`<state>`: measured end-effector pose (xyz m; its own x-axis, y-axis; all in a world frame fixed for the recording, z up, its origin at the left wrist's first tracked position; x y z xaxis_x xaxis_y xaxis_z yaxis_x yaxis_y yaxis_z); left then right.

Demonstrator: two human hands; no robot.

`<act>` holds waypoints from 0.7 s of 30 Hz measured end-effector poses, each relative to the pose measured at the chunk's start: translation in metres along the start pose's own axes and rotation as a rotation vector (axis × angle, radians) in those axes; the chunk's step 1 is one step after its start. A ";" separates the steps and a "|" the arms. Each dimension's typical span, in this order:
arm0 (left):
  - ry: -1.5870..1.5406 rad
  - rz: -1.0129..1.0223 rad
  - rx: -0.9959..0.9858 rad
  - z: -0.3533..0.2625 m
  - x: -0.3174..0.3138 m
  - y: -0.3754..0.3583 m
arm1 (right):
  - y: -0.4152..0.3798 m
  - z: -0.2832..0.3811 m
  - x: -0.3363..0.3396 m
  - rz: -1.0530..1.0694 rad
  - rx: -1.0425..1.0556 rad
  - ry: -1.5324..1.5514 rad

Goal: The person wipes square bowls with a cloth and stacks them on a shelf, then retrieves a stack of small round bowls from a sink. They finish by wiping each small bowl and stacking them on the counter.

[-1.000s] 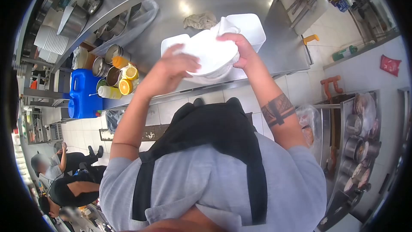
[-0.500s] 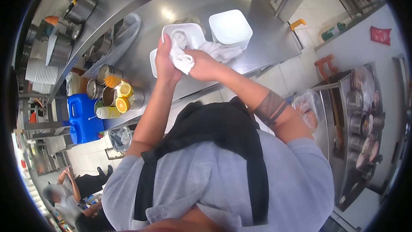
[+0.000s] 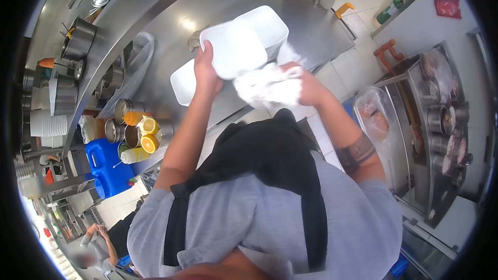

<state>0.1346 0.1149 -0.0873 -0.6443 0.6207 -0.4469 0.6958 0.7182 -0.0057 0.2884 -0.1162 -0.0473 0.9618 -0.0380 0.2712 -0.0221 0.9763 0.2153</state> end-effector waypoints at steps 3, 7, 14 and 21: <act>0.577 -0.056 -0.006 -0.006 -0.012 0.046 | -0.067 -0.015 -0.001 -0.447 0.056 0.350; 1.086 -0.027 0.271 -0.009 -0.040 0.073 | -0.116 -0.023 -0.018 -0.774 -0.097 0.864; 1.276 0.244 0.504 0.008 -0.031 0.073 | -0.133 0.000 -0.042 -0.532 -0.317 0.260; 1.709 -0.085 0.067 0.009 0.094 -0.056 | -0.131 -0.030 -0.037 -0.547 -0.342 0.578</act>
Point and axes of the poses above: each hand's wrist, its own y-axis towards the middle knuckle, its own x-axis out of the back of the hand, z = x × y, the point moved 2 cm from there along y, towards the middle knuckle, and after that the axes turned 5 degrees about z, right-handed, at the moved point
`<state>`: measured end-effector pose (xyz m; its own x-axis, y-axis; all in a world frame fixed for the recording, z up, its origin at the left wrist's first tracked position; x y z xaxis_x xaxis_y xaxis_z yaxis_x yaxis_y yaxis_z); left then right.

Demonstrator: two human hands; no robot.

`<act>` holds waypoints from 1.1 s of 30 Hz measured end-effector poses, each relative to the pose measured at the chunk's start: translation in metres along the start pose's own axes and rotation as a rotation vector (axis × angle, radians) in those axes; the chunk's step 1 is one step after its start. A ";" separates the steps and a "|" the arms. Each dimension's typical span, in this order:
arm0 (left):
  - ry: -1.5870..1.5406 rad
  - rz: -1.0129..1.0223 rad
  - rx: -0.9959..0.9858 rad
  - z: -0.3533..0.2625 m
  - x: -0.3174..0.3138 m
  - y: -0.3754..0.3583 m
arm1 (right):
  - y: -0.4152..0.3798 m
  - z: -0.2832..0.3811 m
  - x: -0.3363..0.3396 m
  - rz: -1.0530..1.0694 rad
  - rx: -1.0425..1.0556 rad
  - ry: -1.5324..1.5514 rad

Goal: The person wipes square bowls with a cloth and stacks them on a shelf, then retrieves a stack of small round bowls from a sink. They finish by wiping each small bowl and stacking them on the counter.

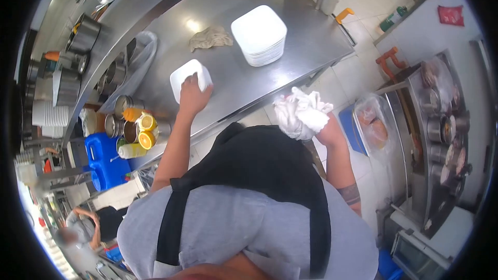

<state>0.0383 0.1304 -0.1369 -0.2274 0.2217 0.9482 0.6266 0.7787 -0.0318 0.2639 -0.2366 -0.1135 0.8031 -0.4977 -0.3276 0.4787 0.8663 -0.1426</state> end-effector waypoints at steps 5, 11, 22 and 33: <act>0.207 0.043 -0.137 0.062 -0.009 -0.042 | 0.046 0.022 -0.037 0.123 -0.086 0.404; -0.087 -0.087 -0.044 0.054 0.013 -0.048 | 0.103 0.026 -0.088 0.337 -0.115 0.352; -0.227 -0.043 -0.157 0.058 0.027 -0.038 | 0.126 -0.024 -0.123 0.469 -0.240 0.368; -0.117 0.048 -0.041 0.043 0.035 -0.035 | 0.124 -0.040 -0.120 0.366 -0.178 0.410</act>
Point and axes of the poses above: each hand's wrist, its own y-axis towards the middle knuckle, its own x-axis out of the back of the hand, z = x × y, the point moved 2 cm from there along y, towards the middle knuckle, and after that the axes turned 5 degrees about z, right-handed, at the moved point
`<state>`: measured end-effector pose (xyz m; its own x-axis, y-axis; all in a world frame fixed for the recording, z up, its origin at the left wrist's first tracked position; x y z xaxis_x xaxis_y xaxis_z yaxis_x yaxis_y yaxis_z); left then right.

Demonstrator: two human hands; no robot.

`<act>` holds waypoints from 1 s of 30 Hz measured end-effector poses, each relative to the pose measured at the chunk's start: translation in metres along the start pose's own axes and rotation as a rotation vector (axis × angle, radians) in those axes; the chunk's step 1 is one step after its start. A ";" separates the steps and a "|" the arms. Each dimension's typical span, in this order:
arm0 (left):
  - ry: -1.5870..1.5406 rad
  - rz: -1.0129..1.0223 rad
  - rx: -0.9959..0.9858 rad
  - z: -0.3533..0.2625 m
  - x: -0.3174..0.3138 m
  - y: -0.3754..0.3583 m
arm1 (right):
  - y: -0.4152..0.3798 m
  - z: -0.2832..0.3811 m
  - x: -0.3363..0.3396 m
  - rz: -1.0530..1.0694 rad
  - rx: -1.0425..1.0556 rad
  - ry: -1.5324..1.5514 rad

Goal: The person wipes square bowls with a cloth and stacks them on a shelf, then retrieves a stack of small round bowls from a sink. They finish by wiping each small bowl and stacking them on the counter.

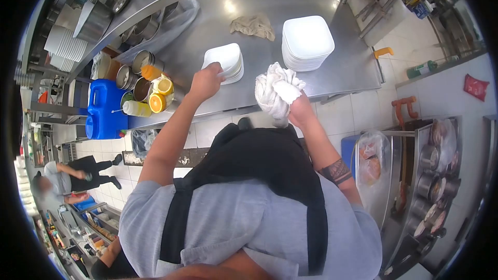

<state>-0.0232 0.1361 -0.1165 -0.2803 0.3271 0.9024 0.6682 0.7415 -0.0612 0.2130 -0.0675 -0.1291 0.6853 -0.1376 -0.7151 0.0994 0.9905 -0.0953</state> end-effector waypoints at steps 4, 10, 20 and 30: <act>-0.239 -0.215 -0.094 -0.028 0.015 -0.016 | -0.001 -0.006 0.006 -0.031 0.090 -0.083; -0.965 -0.331 -0.202 -0.118 0.005 -0.037 | 0.039 0.032 -0.102 0.104 0.815 -1.278; -0.261 0.086 -0.934 -0.118 0.095 -0.040 | 0.077 0.082 -0.034 0.356 -0.265 0.280; -1.902 -0.025 -0.197 -0.133 0.031 -0.012 | 0.065 0.074 -0.077 -0.276 0.298 -1.456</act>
Point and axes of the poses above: each hand's wrist, its own y-axis towards the middle knuckle, its own x-axis out of the back of the hand, z = x × y, the point moved 2 cm from there along y, towards the middle knuckle, and after that the axes turned 5 degrees about z, right-handed, at the moved point
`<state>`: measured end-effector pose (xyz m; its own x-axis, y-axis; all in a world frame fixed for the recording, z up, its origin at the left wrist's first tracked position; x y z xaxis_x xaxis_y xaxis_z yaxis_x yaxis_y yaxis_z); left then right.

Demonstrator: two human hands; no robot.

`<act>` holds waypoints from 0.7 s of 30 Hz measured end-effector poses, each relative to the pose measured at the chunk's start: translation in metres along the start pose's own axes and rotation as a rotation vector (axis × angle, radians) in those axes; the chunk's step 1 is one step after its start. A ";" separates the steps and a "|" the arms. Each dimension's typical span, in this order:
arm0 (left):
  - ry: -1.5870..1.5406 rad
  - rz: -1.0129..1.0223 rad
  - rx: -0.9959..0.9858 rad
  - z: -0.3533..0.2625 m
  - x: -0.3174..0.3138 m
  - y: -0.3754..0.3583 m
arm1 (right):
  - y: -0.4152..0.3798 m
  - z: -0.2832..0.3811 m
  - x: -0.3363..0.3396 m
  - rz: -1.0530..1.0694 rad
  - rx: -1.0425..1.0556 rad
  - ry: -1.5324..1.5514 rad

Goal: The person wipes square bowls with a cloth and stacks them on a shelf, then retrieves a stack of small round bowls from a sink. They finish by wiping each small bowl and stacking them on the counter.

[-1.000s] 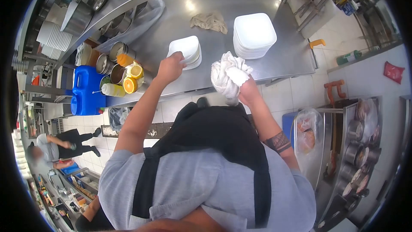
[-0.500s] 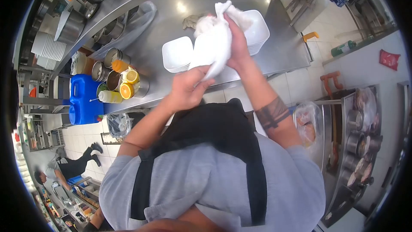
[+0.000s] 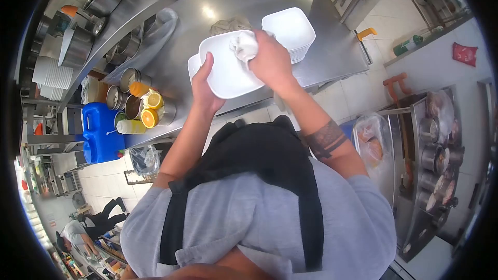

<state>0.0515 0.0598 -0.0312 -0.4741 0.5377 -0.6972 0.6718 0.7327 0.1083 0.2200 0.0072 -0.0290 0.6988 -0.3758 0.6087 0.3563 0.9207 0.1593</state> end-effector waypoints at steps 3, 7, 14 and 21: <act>-0.049 -0.062 0.127 0.011 0.005 0.018 | -0.002 0.005 -0.023 -0.126 0.393 -0.307; -0.029 -0.140 0.135 0.008 0.036 0.032 | -0.015 0.024 -0.029 0.350 0.204 0.317; -0.112 0.010 0.199 0.004 0.007 0.028 | -0.012 0.016 0.021 0.292 0.469 -0.440; -0.068 0.003 0.349 0.028 0.005 0.052 | -0.053 -0.001 0.045 0.498 0.097 0.537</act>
<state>0.1005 0.0890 -0.0486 -0.4404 0.5023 -0.7441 0.8330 0.5377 -0.1300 0.2336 -0.0591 -0.0110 0.9796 0.1123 0.1669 -0.1217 0.9915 0.0467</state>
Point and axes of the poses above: each hand's wrist, its own y-axis towards the middle knuckle, its own x-axis out of the back of the hand, z = x × y, the point moved 2 cm from there along y, towards the middle knuckle, and after that the axes turned 5 degrees about z, right-handed, at the moved point
